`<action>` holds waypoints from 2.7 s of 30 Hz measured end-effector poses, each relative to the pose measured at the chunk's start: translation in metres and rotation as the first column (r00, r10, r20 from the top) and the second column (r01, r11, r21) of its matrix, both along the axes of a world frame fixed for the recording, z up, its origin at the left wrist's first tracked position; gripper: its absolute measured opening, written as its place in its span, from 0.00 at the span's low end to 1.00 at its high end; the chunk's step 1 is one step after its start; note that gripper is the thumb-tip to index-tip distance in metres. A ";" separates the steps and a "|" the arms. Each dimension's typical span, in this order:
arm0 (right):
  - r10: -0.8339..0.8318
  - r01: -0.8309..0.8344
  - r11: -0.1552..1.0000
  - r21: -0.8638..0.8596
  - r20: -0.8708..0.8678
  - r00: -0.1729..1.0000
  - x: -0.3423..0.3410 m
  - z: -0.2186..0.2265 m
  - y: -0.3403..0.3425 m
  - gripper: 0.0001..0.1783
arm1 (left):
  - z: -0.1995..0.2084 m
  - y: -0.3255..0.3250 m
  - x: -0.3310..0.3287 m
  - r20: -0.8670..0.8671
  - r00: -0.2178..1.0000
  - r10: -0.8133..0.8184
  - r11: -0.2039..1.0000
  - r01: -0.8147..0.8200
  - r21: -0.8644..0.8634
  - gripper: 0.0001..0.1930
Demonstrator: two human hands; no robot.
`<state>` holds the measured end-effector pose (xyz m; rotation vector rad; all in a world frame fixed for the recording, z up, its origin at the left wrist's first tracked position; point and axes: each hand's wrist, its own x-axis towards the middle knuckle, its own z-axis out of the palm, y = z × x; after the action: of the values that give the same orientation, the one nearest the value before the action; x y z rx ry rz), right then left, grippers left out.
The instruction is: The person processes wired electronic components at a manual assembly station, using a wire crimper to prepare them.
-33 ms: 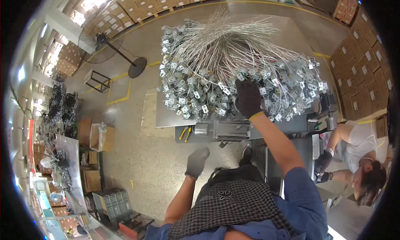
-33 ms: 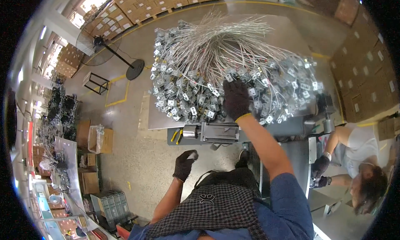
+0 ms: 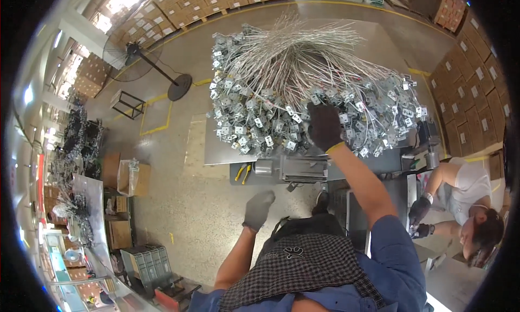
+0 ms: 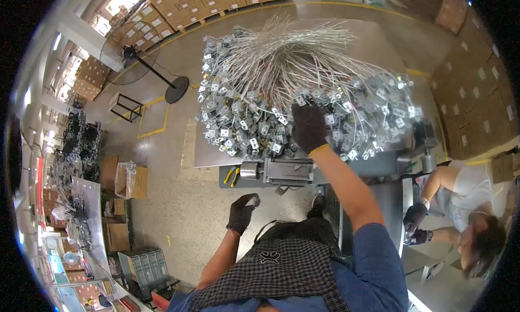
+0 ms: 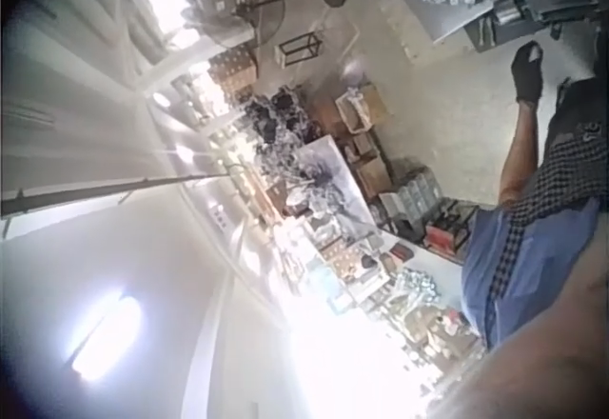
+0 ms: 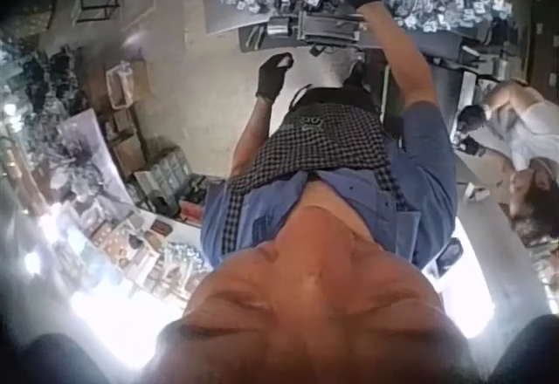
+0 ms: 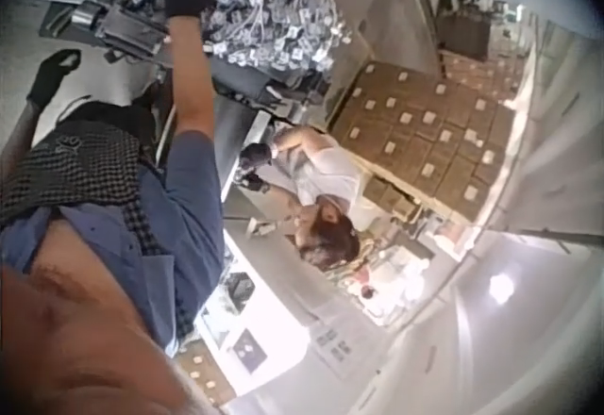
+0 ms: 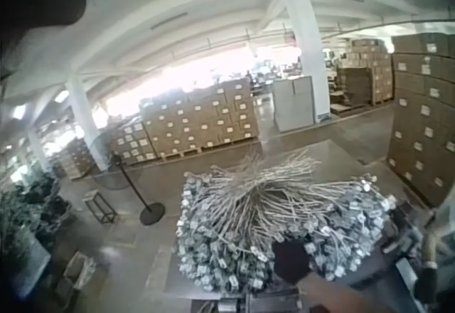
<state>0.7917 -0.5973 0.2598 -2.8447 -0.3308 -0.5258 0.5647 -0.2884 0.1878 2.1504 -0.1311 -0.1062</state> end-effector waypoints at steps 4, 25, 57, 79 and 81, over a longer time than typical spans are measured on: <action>0.141 -0.210 0.947 0.242 0.273 0.952 -0.012 0.005 0.001 0.18 | 0.009 0.008 0.002 -0.071 0.997 0.009 0.998 -0.013 -0.064 0.15; 0.683 0.218 0.334 0.917 -0.394 0.615 -0.203 0.033 0.173 0.13 | 0.040 0.032 -0.056 -0.583 0.807 -0.096 0.789 -0.295 -0.538 0.16; 0.688 0.710 0.010 0.705 -0.520 0.507 -0.181 -0.049 0.212 0.11 | -0.100 0.152 -0.379 -0.728 0.678 0.097 0.948 0.160 0.276 0.20; 0.526 0.533 0.470 0.703 -0.709 0.470 -0.186 -0.036 0.143 0.16 | -0.059 0.009 -0.082 -0.620 0.771 0.147 0.886 -0.382 -0.265 0.19; 0.352 -0.283 0.765 0.578 -0.007 0.936 -0.179 -0.037 0.136 0.18 | -0.073 0.007 -0.038 -0.377 0.895 0.238 0.867 -0.371 -0.333 0.18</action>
<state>0.6126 -0.4616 0.2226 -2.1597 -0.5236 -0.3148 0.5263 -0.2814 0.1148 1.6903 0.3605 -0.2258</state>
